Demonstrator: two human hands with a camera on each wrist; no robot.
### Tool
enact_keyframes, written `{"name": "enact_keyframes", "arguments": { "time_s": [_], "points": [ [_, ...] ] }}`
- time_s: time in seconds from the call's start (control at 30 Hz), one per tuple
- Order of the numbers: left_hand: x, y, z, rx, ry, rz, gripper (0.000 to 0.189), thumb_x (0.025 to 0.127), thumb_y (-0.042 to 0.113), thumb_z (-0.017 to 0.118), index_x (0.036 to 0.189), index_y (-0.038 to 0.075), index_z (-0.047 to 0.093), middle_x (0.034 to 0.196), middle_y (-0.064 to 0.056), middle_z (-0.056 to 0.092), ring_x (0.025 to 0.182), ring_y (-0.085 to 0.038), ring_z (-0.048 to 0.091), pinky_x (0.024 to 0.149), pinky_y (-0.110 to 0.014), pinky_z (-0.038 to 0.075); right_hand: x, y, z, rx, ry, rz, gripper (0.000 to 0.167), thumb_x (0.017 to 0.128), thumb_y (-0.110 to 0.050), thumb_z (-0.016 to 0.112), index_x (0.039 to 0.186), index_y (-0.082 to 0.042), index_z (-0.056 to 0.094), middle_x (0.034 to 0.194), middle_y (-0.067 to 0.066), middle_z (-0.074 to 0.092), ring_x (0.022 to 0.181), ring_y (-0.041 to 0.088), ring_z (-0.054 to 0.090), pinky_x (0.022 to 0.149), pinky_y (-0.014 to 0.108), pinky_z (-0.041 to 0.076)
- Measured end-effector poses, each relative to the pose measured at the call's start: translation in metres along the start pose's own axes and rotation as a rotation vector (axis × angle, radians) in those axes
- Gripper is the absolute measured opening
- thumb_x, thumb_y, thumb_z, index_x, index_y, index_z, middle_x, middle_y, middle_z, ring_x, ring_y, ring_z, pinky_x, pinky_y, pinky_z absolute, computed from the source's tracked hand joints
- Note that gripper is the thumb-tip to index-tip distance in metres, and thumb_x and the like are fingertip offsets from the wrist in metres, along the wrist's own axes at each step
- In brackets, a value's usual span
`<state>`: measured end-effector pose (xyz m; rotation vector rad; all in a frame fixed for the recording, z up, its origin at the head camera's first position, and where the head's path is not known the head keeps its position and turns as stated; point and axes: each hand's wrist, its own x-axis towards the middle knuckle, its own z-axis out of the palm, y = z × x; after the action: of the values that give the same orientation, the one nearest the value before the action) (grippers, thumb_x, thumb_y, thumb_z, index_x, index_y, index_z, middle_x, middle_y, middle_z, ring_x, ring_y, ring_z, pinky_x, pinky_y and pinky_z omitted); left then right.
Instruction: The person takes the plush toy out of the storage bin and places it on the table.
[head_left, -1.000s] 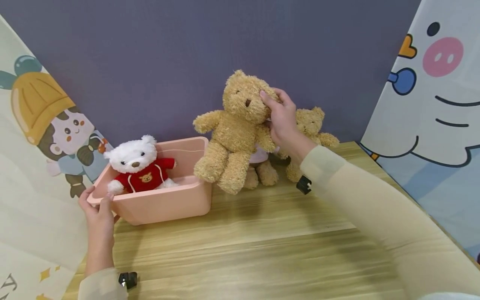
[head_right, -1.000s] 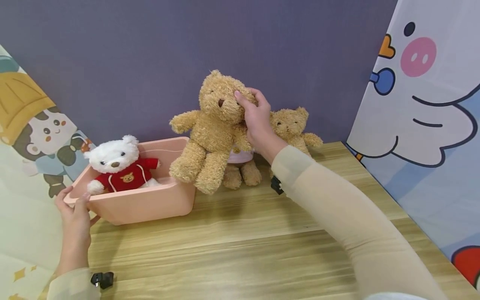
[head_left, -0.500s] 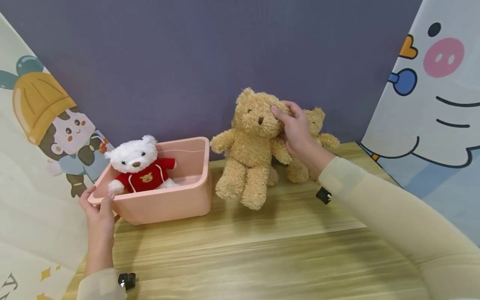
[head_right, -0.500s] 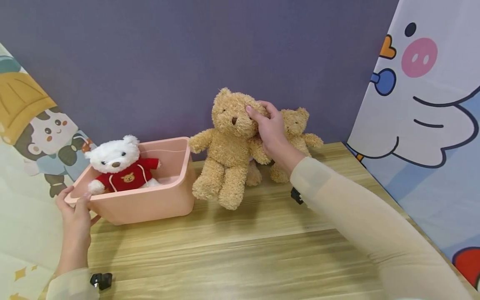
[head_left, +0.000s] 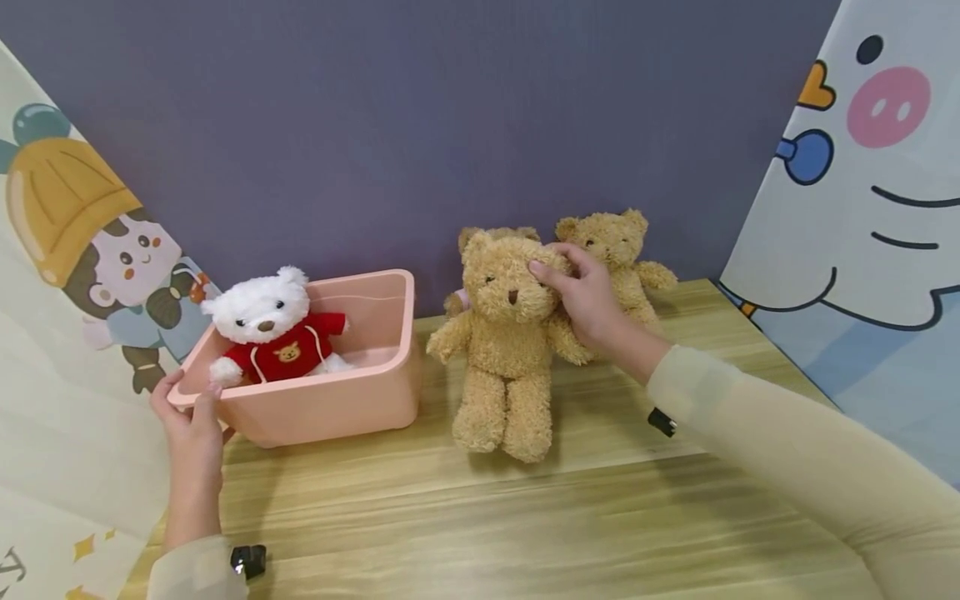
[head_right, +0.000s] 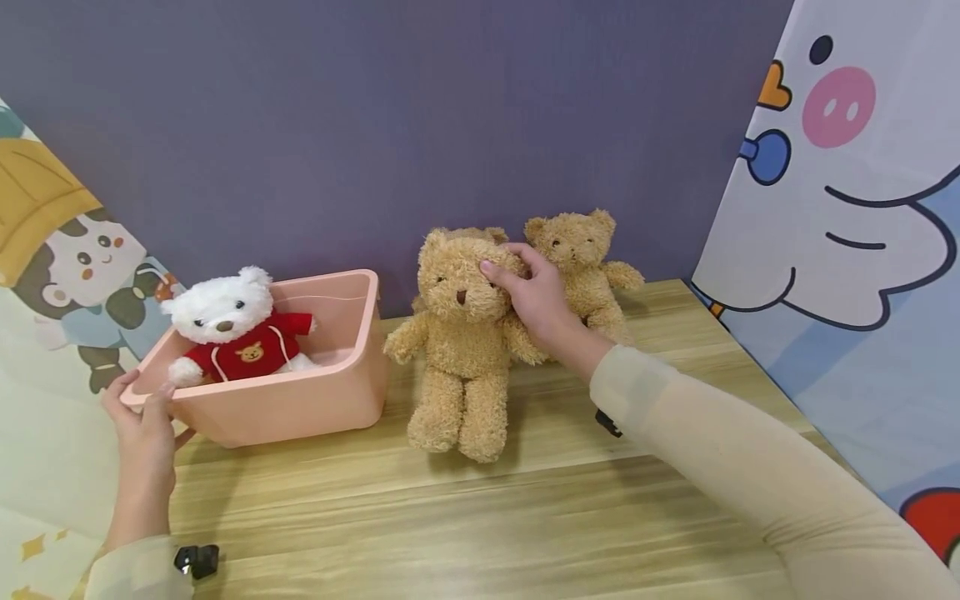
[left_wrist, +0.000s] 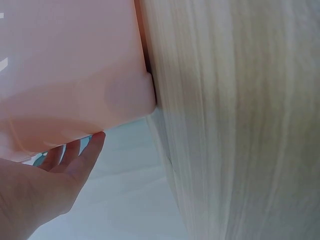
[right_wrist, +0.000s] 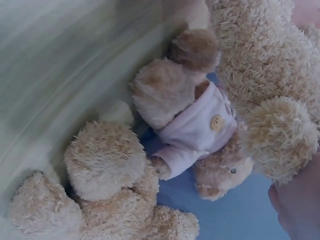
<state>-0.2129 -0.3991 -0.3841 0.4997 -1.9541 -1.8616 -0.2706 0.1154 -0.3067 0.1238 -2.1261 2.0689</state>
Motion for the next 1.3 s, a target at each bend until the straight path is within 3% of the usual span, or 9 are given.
{"name": "enact_keyframes", "arguments": {
  "time_s": [0.17, 0.27, 0.47, 0.7, 0.87, 0.97, 1.1, 1.2, 1.3],
  "points": [
    [-0.001, 0.001, 0.0, 0.006, 0.0, -0.005, 0.059, 0.111, 0.032, 0.046, 0.157, 0.045, 0.012, 0.179, 0.004, 0.012, 0.158, -0.023, 0.03, 0.125, -0.072, 0.026, -0.004, 0.006, 0.0, -0.054, -0.041, 0.017, 0.043, 0.101, -0.035, 0.075, 0.139, -0.021, 0.061, 0.158, 0.002, 0.043, 0.101, 0.014, 0.051, 0.077, 0.029, 0.047],
    [-0.001, 0.002, 0.0, 0.008, -0.002, -0.009, 0.059, 0.111, 0.032, 0.046, 0.157, 0.045, 0.012, 0.179, 0.004, 0.012, 0.158, -0.023, 0.03, 0.125, -0.072, 0.026, -0.006, 0.011, -0.001, -0.129, -0.079, -0.016, 0.043, 0.101, -0.037, 0.074, 0.14, -0.022, 0.061, 0.144, 0.001, 0.051, 0.084, 0.013, 0.048, 0.072, 0.03, 0.045],
    [0.0, 0.002, 0.001, -0.008, -0.01, -0.006, 0.059, 0.111, 0.031, 0.046, 0.158, 0.045, 0.013, 0.178, 0.003, 0.014, 0.156, -0.02, 0.032, 0.125, -0.07, 0.027, -0.008, 0.014, -0.006, -0.29, -0.137, -0.105, 0.046, 0.101, -0.037, 0.074, 0.144, -0.025, 0.061, 0.082, -0.002, 0.051, 0.056, 0.01, 0.035, 0.054, 0.029, 0.04],
    [-0.001, 0.001, 0.0, -0.004, -0.005, -0.004, 0.06, 0.11, 0.031, 0.046, 0.158, 0.044, 0.013, 0.178, 0.003, 0.013, 0.156, -0.021, 0.031, 0.125, -0.071, 0.027, -0.011, 0.013, -0.01, -0.363, -0.206, -0.183, 0.049, 0.101, -0.03, 0.076, 0.146, -0.024, 0.058, 0.067, -0.003, 0.042, 0.053, 0.011, 0.033, 0.052, 0.03, 0.041],
    [0.0, 0.001, -0.001, 0.0, -0.001, 0.0, 0.061, 0.11, 0.031, 0.047, 0.158, 0.044, 0.013, 0.178, 0.004, 0.012, 0.156, -0.021, 0.03, 0.125, -0.071, 0.027, -0.012, 0.014, -0.013, -0.472, -0.294, -0.17, 0.05, 0.099, -0.033, 0.077, 0.145, -0.028, 0.058, 0.073, 0.001, 0.043, 0.054, 0.011, 0.035, 0.053, 0.031, 0.042],
    [-0.001, 0.001, -0.001, 0.012, 0.01, -0.006, 0.06, 0.11, 0.031, 0.046, 0.157, 0.045, 0.013, 0.178, 0.005, 0.012, 0.157, -0.021, 0.03, 0.125, -0.07, 0.027, -0.01, 0.017, -0.014, -0.513, -0.345, -0.152, 0.052, 0.1, -0.034, 0.076, 0.148, -0.028, 0.056, 0.107, 0.01, 0.063, 0.058, 0.012, 0.038, 0.058, 0.031, 0.046],
    [-0.001, 0.002, 0.0, 0.017, 0.015, -0.009, 0.059, 0.11, 0.032, 0.046, 0.157, 0.046, 0.013, 0.178, 0.005, 0.013, 0.158, -0.023, 0.031, 0.125, -0.07, 0.027, -0.005, 0.019, -0.016, -0.501, -0.352, -0.112, 0.055, 0.102, -0.037, 0.073, 0.151, -0.03, 0.051, 0.143, 0.016, 0.055, 0.062, 0.015, 0.041, 0.059, 0.032, 0.048],
    [0.0, 0.002, 0.001, 0.013, 0.016, -0.01, 0.059, 0.11, 0.032, 0.046, 0.158, 0.046, 0.013, 0.179, 0.004, 0.012, 0.158, -0.024, 0.031, 0.125, -0.071, 0.027, 0.0, 0.02, -0.018, -0.494, -0.341, -0.081, 0.056, 0.102, -0.04, 0.072, 0.153, -0.031, 0.05, 0.145, 0.017, 0.053, 0.075, 0.02, 0.051, 0.062, 0.034, 0.05],
    [-0.001, 0.001, 0.001, 0.006, 0.016, -0.012, 0.059, 0.11, 0.031, 0.045, 0.158, 0.046, 0.013, 0.179, 0.004, 0.012, 0.158, -0.024, 0.031, 0.125, -0.071, 0.027, 0.002, 0.019, -0.022, -0.498, -0.341, -0.066, 0.061, 0.102, -0.045, 0.07, 0.156, -0.029, 0.047, 0.165, 0.012, 0.041, 0.112, 0.031, 0.061, 0.082, 0.042, 0.057]
  ]
}}
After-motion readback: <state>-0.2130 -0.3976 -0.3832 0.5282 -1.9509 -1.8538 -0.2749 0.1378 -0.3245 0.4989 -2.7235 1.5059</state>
